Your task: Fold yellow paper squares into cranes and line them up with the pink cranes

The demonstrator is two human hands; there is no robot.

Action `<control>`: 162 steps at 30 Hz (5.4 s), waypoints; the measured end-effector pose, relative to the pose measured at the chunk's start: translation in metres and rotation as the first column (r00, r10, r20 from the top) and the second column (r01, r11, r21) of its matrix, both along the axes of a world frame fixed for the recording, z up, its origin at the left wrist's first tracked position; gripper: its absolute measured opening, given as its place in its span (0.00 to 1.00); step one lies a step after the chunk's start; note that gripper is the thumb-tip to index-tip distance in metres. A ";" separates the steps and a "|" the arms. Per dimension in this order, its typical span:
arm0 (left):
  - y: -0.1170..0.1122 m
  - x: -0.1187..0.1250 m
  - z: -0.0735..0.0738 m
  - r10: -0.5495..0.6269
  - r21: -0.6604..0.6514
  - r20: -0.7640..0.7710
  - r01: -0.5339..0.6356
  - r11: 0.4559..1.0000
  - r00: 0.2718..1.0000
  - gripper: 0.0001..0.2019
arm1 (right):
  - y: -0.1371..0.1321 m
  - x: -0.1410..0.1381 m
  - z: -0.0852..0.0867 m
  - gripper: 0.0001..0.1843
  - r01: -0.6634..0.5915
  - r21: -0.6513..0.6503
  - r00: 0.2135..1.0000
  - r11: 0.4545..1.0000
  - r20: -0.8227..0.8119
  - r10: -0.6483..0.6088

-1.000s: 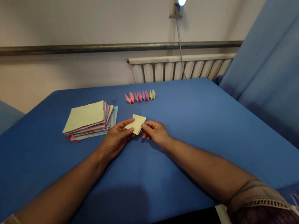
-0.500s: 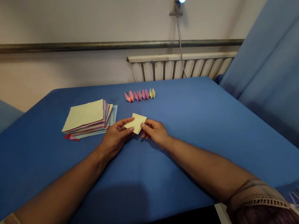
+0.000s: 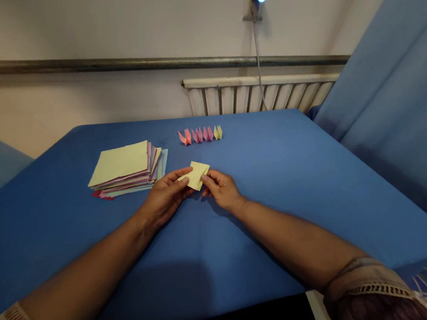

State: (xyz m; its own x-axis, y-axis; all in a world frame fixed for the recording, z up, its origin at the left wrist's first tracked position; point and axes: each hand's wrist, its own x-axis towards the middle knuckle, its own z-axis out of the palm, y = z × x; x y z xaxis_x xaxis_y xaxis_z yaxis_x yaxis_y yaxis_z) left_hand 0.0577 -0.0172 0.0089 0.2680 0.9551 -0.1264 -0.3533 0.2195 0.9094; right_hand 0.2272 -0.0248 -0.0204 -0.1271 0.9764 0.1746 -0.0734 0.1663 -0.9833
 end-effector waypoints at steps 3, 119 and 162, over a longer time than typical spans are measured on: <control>-0.002 0.001 0.002 -0.030 -0.055 0.054 0.033 0.998 0.998 0.20 | -0.003 0.001 -0.001 0.22 0.027 0.081 0.998 0.996 0.057 -0.032; -0.004 0.010 -0.001 0.155 0.272 -0.236 -0.088 0.958 0.959 0.19 | -0.005 0.003 0.004 0.19 -0.006 -0.089 0.991 0.996 -0.137 -0.006; -0.010 0.012 0.002 0.404 0.450 -0.681 -0.086 0.889 0.611 0.04 | -0.007 -0.002 -0.009 0.07 0.278 0.087 0.916 0.957 0.275 -0.291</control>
State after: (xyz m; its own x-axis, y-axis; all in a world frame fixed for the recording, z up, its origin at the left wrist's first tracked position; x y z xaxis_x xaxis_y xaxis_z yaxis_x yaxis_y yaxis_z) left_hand 0.0698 -0.0269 0.0108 -0.0177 0.9845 0.1743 0.4806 -0.1445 0.8650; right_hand 0.2255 -0.0313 -0.0290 0.1045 0.9705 0.2175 0.2629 0.1840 -0.9471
